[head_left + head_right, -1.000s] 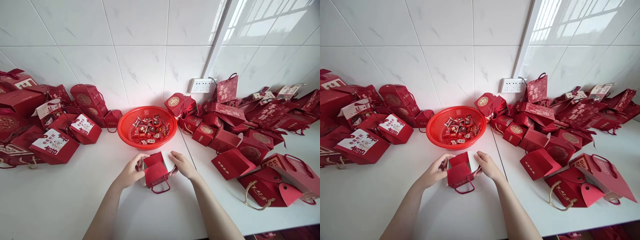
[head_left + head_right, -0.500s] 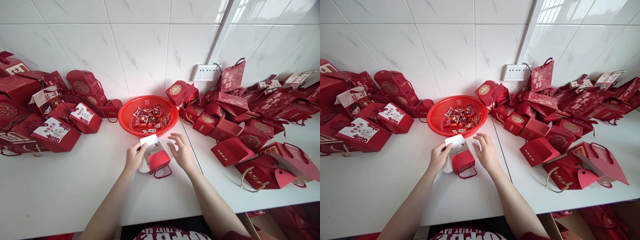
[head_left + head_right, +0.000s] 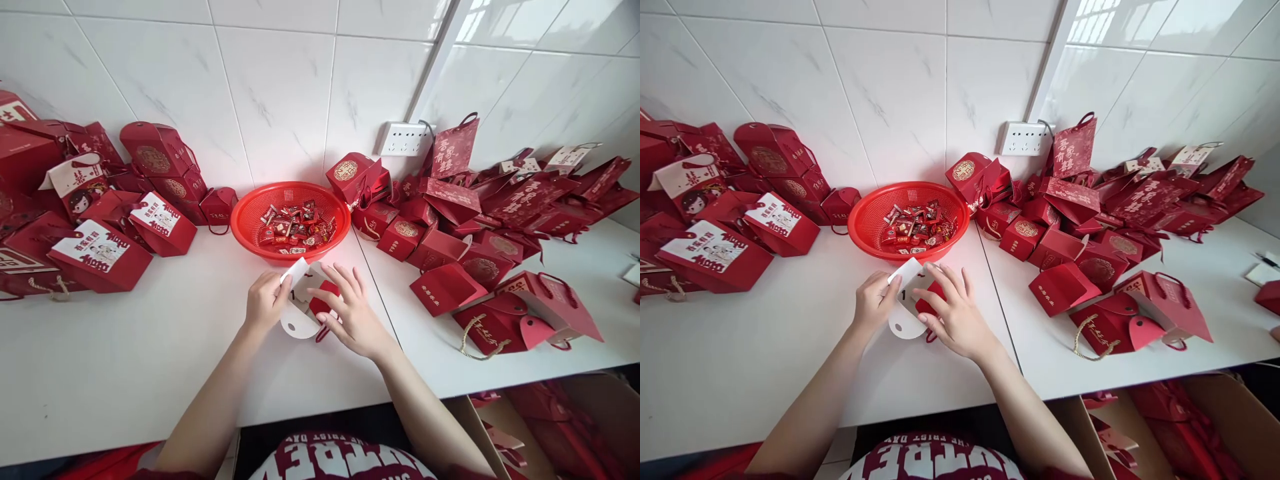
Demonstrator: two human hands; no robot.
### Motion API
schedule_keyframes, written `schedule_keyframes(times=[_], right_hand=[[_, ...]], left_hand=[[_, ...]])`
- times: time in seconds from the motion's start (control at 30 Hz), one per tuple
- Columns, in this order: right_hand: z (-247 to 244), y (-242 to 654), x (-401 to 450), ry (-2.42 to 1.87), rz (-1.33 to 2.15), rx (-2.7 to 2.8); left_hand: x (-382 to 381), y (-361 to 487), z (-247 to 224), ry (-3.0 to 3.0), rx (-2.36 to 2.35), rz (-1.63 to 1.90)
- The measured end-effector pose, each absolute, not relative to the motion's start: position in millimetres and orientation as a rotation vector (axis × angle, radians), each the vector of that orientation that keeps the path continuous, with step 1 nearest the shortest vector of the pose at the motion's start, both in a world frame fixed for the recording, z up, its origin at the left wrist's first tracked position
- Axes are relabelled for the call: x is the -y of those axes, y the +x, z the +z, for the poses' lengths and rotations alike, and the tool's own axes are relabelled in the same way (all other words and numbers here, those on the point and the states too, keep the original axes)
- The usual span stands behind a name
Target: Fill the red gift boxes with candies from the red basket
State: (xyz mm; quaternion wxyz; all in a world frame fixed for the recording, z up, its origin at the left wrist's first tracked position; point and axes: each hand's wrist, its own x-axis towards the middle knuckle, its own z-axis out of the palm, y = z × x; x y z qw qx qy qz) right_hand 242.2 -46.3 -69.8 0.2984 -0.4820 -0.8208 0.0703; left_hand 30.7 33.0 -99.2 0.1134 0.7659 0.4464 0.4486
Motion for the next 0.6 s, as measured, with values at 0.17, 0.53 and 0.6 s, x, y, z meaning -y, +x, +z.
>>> schedule_keyframes(times=[0.17, 0.53, 0.6], right_hand=[[-73.0, 232.3, 34.7, -1.335, 0.168, 2.119], [-113.4, 276.5, 68.5, -1.554, 0.257, 1.49], [-122.1, 279.2, 66.9, -1.588, 0.388, 1.367]], left_hand=[[-32.3, 32.3, -100.6, 2.219, -1.231, 1.258], [-36.9, 25.7, -91.9, 1.711, -1.088, 0.787], [-38.9, 21.0, -84.3, 1.666, -0.938, 0.588]])
